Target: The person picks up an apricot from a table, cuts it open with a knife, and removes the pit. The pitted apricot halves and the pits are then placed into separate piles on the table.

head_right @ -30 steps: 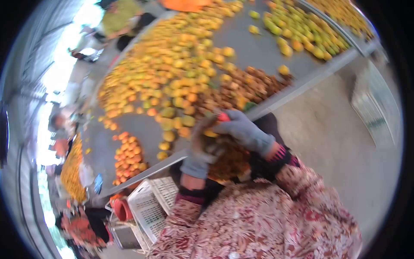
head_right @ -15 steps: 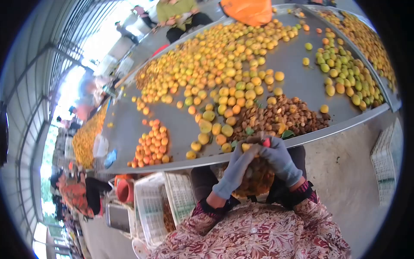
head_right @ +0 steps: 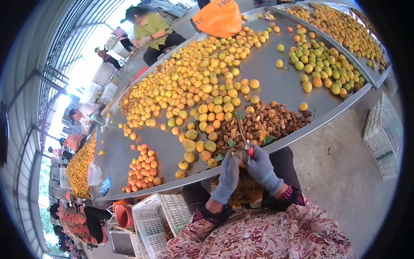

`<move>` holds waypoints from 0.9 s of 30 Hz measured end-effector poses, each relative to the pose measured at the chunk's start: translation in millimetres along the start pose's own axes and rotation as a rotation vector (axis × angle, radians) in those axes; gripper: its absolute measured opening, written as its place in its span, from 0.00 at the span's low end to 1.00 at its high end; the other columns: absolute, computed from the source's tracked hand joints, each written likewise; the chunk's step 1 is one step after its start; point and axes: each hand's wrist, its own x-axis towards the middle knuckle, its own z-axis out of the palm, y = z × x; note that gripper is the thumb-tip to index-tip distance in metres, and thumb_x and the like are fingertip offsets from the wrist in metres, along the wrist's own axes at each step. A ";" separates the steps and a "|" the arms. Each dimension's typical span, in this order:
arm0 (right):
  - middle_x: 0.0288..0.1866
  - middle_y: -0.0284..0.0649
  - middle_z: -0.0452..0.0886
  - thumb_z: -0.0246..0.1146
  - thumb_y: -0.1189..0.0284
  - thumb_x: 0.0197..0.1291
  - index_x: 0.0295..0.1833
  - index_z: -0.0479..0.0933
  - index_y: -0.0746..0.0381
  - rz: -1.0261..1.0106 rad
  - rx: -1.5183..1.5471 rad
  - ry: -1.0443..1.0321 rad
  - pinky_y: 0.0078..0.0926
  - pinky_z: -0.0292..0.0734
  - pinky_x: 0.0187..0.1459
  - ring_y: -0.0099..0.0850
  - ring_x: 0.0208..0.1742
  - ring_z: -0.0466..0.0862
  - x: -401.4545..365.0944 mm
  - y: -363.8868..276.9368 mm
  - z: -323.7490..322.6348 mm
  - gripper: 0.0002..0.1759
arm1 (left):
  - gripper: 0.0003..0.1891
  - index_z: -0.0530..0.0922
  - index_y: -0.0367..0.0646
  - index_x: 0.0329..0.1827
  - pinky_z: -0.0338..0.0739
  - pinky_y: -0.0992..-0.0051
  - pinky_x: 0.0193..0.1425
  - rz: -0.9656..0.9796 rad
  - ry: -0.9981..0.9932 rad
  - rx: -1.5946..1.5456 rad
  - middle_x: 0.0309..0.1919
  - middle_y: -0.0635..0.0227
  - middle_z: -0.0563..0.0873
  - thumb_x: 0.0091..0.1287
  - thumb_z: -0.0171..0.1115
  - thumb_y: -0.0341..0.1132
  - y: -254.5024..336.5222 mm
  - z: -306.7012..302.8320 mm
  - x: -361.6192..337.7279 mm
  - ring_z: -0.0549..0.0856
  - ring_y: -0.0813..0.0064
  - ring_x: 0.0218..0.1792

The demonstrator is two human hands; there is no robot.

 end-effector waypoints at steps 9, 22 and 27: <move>0.26 0.40 0.77 0.57 0.70 0.58 0.34 0.74 0.67 0.108 0.022 0.133 0.28 0.72 0.36 0.22 0.32 0.73 20.8 -25.3 0.8 0.09 | 0.20 0.68 0.29 0.59 0.73 0.69 0.53 0.192 0.129 0.073 0.48 0.48 0.80 0.69 0.48 0.35 -8.5 4.5 17.1 0.79 0.63 0.49; 0.30 0.26 0.76 0.61 0.67 0.62 0.38 0.76 0.65 0.239 0.167 -0.120 0.16 0.71 0.35 0.13 0.33 0.73 32.7 -24.6 -8.0 0.11 | 0.13 0.72 0.32 0.48 0.73 0.72 0.50 0.267 0.150 0.195 0.41 0.55 0.78 0.66 0.52 0.31 -4.4 -9.5 13.4 0.77 0.69 0.46; 0.30 0.45 0.80 0.62 0.60 0.56 0.38 0.77 0.61 0.024 -0.444 -0.214 0.34 0.74 0.40 0.43 0.38 0.82 27.9 -28.9 -17.0 0.15 | 0.06 0.76 0.36 0.35 0.71 0.70 0.51 0.434 -0.174 0.443 0.44 0.53 0.79 0.60 0.53 0.29 -4.0 -34.4 12.2 0.77 0.56 0.45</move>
